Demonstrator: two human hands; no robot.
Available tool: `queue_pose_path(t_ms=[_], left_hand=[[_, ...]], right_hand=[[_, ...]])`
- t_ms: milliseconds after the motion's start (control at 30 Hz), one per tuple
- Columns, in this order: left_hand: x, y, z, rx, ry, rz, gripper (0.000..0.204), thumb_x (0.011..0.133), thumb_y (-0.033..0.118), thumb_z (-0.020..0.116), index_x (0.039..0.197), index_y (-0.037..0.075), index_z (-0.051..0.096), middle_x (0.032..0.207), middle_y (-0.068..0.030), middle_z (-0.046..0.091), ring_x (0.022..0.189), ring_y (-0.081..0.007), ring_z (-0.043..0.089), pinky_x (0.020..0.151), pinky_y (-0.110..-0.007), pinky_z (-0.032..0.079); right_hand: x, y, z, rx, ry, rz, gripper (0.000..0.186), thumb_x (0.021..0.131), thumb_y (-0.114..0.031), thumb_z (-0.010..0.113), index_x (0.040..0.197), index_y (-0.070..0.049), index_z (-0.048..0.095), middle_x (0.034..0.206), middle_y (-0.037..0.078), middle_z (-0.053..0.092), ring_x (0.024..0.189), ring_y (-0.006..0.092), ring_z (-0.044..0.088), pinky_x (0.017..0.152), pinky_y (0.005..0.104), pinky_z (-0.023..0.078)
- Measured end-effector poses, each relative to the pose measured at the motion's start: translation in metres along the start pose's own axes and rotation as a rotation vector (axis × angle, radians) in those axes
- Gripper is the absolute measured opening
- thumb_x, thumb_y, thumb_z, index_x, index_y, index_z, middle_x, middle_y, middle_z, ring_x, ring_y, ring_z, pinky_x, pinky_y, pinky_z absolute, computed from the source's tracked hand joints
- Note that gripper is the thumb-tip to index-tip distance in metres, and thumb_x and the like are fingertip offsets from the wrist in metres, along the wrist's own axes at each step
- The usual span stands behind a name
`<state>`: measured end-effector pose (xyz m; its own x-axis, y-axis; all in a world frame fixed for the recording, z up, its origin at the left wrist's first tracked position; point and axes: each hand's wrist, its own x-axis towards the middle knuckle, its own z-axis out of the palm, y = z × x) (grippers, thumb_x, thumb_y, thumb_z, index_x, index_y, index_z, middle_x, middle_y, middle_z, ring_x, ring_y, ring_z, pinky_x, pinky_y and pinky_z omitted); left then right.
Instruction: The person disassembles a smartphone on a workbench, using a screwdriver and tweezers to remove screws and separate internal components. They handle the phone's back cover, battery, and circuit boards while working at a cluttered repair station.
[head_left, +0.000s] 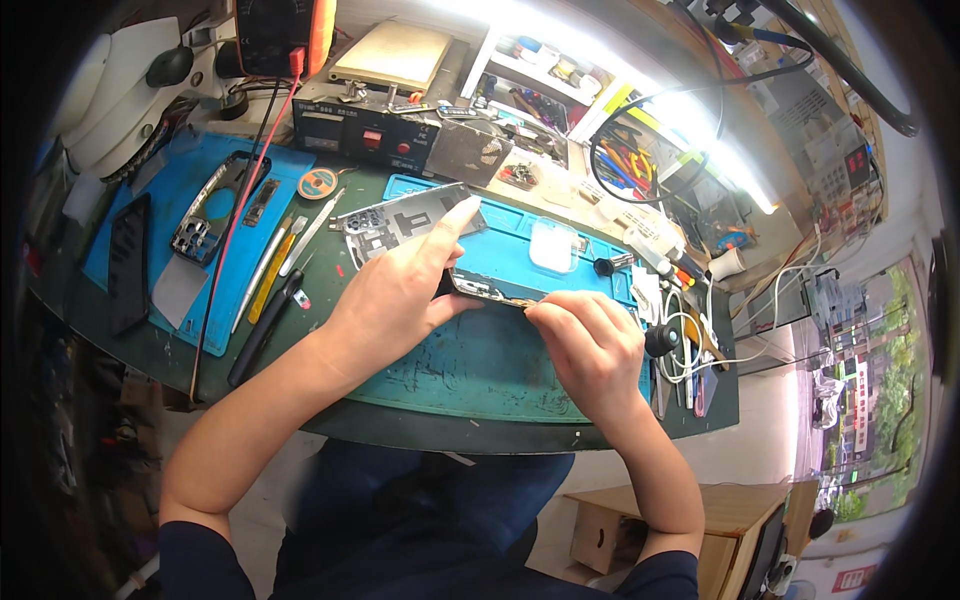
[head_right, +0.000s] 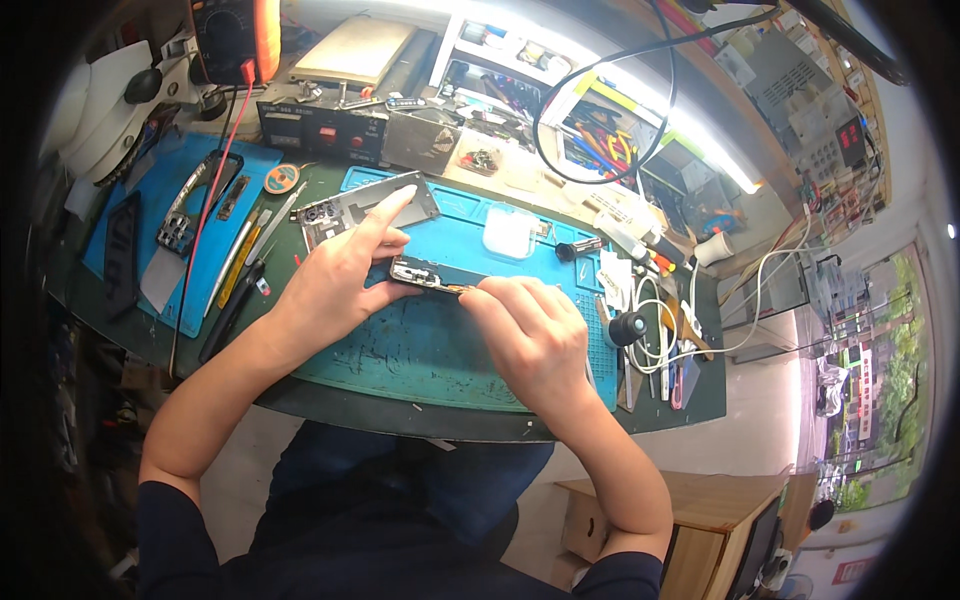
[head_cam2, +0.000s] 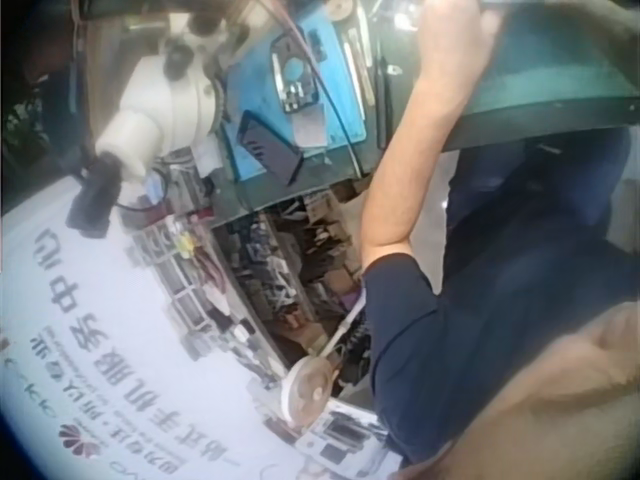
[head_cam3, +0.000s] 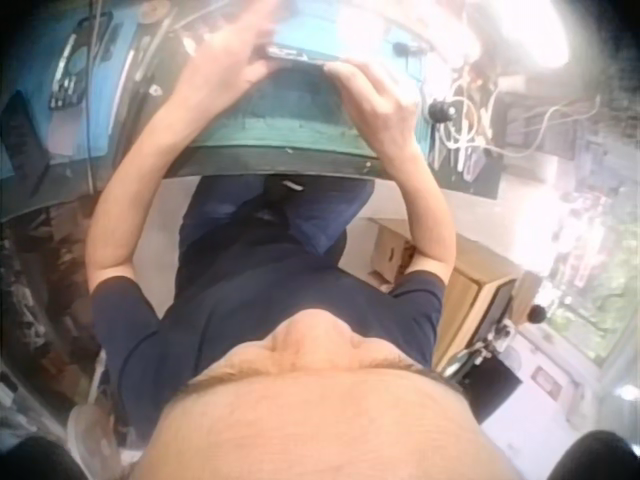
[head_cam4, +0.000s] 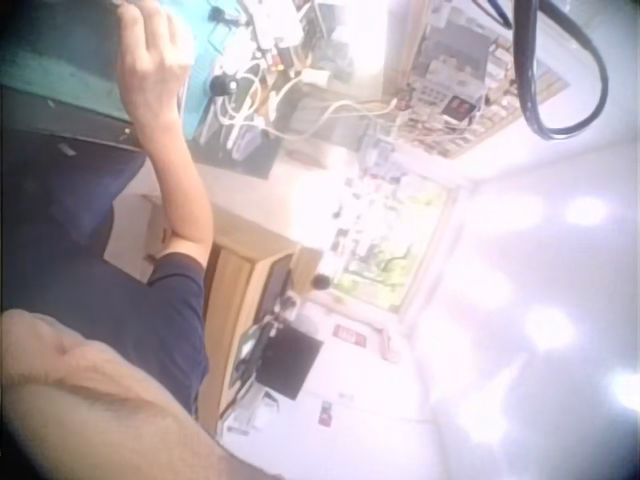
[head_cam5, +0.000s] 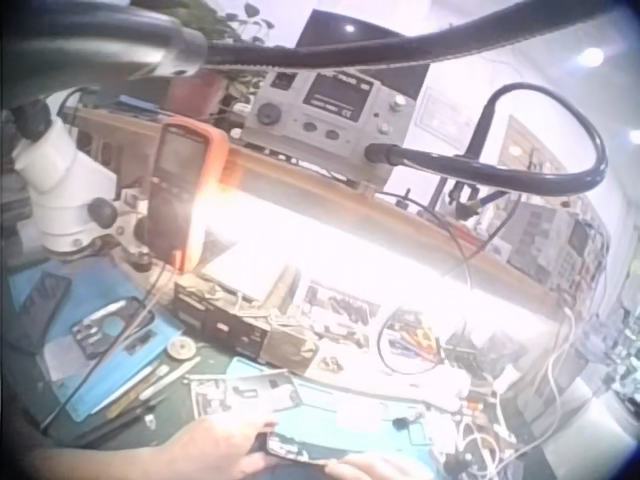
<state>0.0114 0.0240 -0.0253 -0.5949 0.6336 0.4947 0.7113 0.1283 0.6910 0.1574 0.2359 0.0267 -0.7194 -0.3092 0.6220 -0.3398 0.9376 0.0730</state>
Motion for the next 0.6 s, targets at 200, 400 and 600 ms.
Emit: queue_pose_path(t_ms=[200, 400, 600], left_hand=[[-0.0015, -0.0009, 0.0001, 0.020, -0.003, -0.004, 0.094, 0.090, 0.014, 0.090, 0.169, 0.008, 0.039, 0.118, -0.0198, 0.077, 0.106, -0.0388, 0.077, 0.089, -0.047, 0.064], [-0.0017, -0.0016, 0.0008, 0.017, -0.006, 0.000, 0.095, 0.090, 0.013, 0.089, 0.170, 0.008, 0.039, 0.119, -0.0200, 0.077, 0.106, -0.0395, 0.078, 0.089, -0.048, 0.064], [-0.0044, -0.0010, -0.0002, 0.046, -0.001, 0.033, 0.096, 0.088, 0.010, 0.089, 0.170, 0.009, 0.040, 0.125, -0.0226, 0.075, 0.107, -0.0419, 0.077, 0.089, -0.048, 0.064]], right_hand=[[0.0067, -0.0075, -0.0068, 0.052, -0.083, 0.094, 0.020, 0.086, 0.001, 0.085, 0.100, -0.006, 0.072, 0.097, 0.008, 0.076, 0.085, 0.0302, 0.074, 0.074, 0.0398, 0.059], [0.0015, -0.0072, -0.0041, 0.052, -0.030, 0.119, 0.019, 0.090, -0.004, 0.083, 0.104, -0.007, 0.071, 0.099, 0.007, 0.075, 0.087, 0.0265, 0.074, 0.074, 0.0391, 0.057], [0.0015, -0.0117, -0.0052, 0.024, -0.060, 0.113, 0.021, 0.090, -0.007, 0.086, 0.106, -0.006, 0.071, 0.100, 0.008, 0.076, 0.089, 0.0283, 0.074, 0.076, 0.0396, 0.058]])
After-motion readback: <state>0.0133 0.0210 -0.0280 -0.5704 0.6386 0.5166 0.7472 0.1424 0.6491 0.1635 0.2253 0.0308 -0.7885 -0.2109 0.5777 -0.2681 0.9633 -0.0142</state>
